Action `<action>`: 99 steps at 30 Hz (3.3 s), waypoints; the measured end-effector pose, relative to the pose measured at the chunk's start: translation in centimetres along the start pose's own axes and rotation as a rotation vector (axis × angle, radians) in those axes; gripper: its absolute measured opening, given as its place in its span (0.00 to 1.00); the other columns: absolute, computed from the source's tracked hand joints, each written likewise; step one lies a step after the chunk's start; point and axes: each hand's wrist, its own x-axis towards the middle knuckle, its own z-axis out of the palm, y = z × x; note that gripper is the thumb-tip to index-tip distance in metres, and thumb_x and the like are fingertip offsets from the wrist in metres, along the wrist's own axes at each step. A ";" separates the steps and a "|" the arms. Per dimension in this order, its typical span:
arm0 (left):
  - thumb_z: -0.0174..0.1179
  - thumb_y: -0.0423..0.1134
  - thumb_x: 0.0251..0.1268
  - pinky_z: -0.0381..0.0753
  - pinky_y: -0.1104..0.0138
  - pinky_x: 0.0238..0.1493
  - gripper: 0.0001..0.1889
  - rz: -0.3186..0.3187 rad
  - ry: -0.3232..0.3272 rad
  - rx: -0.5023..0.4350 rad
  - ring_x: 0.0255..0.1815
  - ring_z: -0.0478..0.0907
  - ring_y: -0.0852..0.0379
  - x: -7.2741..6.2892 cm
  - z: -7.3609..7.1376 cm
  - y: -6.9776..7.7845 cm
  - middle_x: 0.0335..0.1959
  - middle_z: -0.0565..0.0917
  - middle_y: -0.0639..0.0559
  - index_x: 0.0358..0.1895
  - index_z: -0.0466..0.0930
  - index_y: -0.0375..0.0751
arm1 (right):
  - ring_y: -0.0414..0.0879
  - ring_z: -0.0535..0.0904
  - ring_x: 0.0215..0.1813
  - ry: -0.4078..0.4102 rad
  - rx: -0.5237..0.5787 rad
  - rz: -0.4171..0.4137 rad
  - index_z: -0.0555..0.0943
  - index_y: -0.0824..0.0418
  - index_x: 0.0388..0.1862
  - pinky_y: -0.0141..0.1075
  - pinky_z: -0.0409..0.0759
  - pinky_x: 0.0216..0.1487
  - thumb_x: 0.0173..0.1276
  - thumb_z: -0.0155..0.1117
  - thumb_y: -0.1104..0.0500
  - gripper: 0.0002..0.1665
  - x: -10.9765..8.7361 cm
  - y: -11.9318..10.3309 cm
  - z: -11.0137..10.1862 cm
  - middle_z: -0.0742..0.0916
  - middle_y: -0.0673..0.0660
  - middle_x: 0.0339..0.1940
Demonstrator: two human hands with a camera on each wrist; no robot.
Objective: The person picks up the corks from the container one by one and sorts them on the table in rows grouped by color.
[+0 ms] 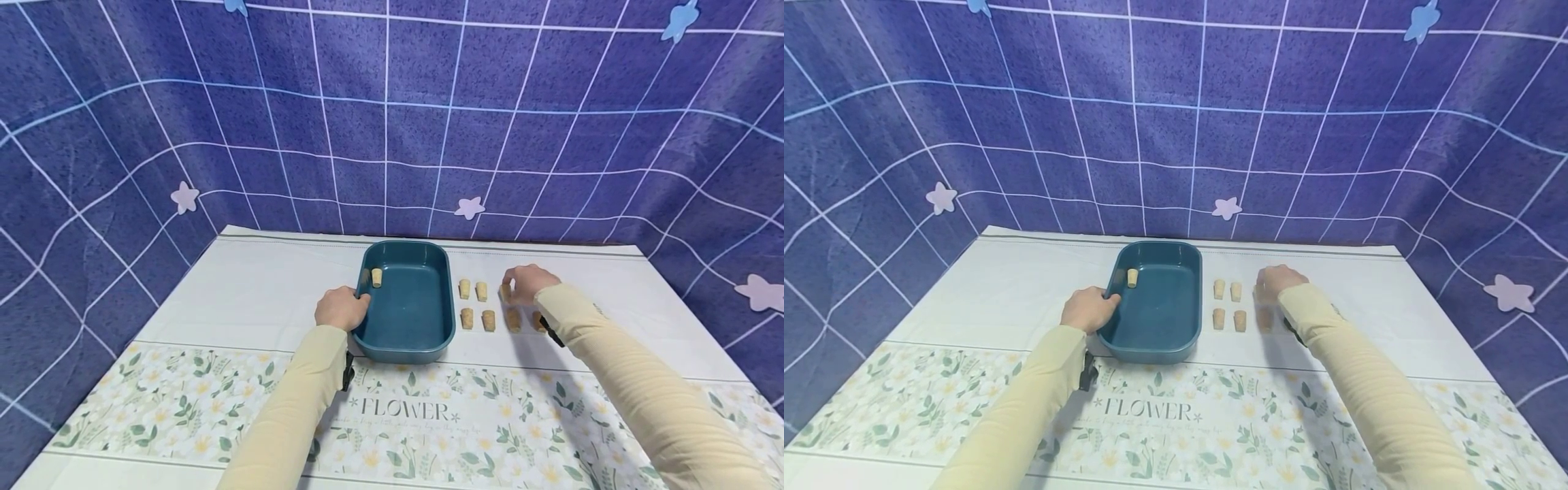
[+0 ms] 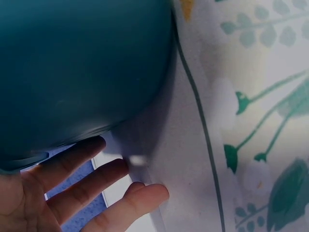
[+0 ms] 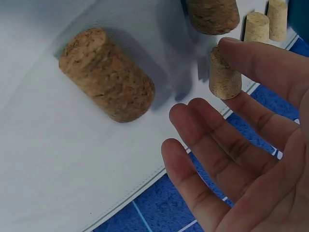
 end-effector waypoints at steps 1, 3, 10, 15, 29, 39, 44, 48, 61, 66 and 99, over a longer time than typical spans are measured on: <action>0.51 0.47 0.76 0.80 0.56 0.38 0.20 0.001 0.000 0.001 0.35 0.81 0.46 0.0 0.0 0.0 0.32 0.84 0.42 0.42 0.85 0.33 | 0.56 0.82 0.39 0.001 0.003 0.001 0.84 0.66 0.46 0.53 0.81 0.47 0.56 0.67 0.65 0.17 0.1 0.1 0.1 0.86 0.60 0.33; 0.51 0.47 0.76 0.80 0.56 0.38 0.20 0.001 0.002 0.002 0.35 0.81 0.46 0.0 0.0 0.0 0.32 0.84 0.42 0.42 0.85 0.33 | 0.56 0.82 0.39 0.004 0.006 0.006 0.84 0.66 0.48 0.54 0.81 0.47 0.56 0.65 0.64 0.19 0.1 0.1 0.2 0.87 0.60 0.33; 0.52 0.47 0.76 0.81 0.55 0.40 0.21 -0.009 0.006 0.001 0.37 0.82 0.45 -0.1 0.1 0.1 0.34 0.85 0.41 0.46 0.86 0.31 | 0.58 0.83 0.43 -0.009 0.005 0.034 0.83 0.67 0.52 0.56 0.81 0.49 0.55 0.67 0.63 0.23 0.3 0.3 0.5 0.88 0.60 0.34; 0.52 0.48 0.76 0.82 0.54 0.42 0.22 -0.017 0.010 -0.001 0.38 0.82 0.44 0.0 0.0 0.1 0.36 0.85 0.40 0.48 0.85 0.31 | 0.57 0.83 0.41 -0.013 0.000 0.025 0.82 0.68 0.53 0.55 0.81 0.48 0.52 0.71 0.63 0.26 0.5 0.2 0.6 0.87 0.59 0.33; 0.52 0.47 0.76 0.81 0.55 0.40 0.20 -0.006 0.005 0.011 0.37 0.81 0.45 -0.1 0.0 0.1 0.34 0.84 0.42 0.44 0.86 0.32 | 0.56 0.82 0.40 -0.005 0.002 0.033 0.82 0.67 0.54 0.54 0.81 0.46 0.52 0.71 0.64 0.27 0.8 0.1 0.8 0.86 0.59 0.32; 0.52 0.48 0.76 0.81 0.54 0.44 0.21 -0.014 -0.001 0.002 0.40 0.82 0.44 -0.2 -0.1 0.1 0.37 0.85 0.41 0.47 0.86 0.32 | 0.57 0.82 0.39 0.026 0.012 0.011 0.80 0.69 0.57 0.54 0.81 0.45 0.52 0.68 0.65 0.30 0.7 0.1 1.1 0.86 0.60 0.32; 0.52 0.48 0.76 0.81 0.52 0.46 0.21 0.005 0.005 0.007 0.42 0.82 0.43 -0.3 -0.1 0.1 0.41 0.86 0.39 0.47 0.86 0.32 | 0.55 0.83 0.38 0.017 0.021 0.010 0.79 0.70 0.59 0.52 0.81 0.45 0.53 0.70 0.64 0.31 0.5 0.1 1.1 0.87 0.59 0.32; 0.52 0.48 0.76 0.82 0.52 0.45 0.21 0.007 0.011 0.011 0.42 0.83 0.43 -0.3 -0.1 0.1 0.40 0.86 0.40 0.46 0.86 0.33 | 0.54 0.83 0.39 0.007 0.023 0.009 0.78 0.70 0.59 0.52 0.81 0.46 0.55 0.72 0.63 0.31 0.5 0.4 1.0 0.87 0.60 0.33; 0.52 0.48 0.76 0.81 0.53 0.43 0.20 0.002 0.011 0.011 0.39 0.82 0.44 -0.3 -0.2 0.0 0.37 0.85 0.41 0.42 0.86 0.33 | 0.55 0.83 0.40 0.019 0.024 -0.004 0.80 0.69 0.57 0.53 0.82 0.46 0.55 0.72 0.64 0.28 0.8 0.4 1.3 0.87 0.60 0.34; 0.53 0.47 0.76 0.81 0.54 0.43 0.20 -0.002 0.010 0.009 0.39 0.82 0.45 -0.5 -0.1 0.0 0.36 0.85 0.42 0.43 0.86 0.33 | 0.55 0.82 0.38 0.035 0.025 0.008 0.80 0.69 0.57 0.52 0.81 0.44 0.55 0.71 0.65 0.28 0.8 0.1 1.5 0.86 0.60 0.33; 0.53 0.49 0.76 0.82 0.52 0.47 0.21 0.002 0.014 0.011 0.45 0.83 0.42 -0.3 -0.3 0.2 0.43 0.87 0.39 0.47 0.87 0.33 | 0.66 0.82 0.53 0.123 0.028 -0.128 0.81 0.67 0.60 0.57 0.78 0.56 0.65 0.72 0.58 0.26 -1.3 -5.0 -3.7 0.87 0.69 0.47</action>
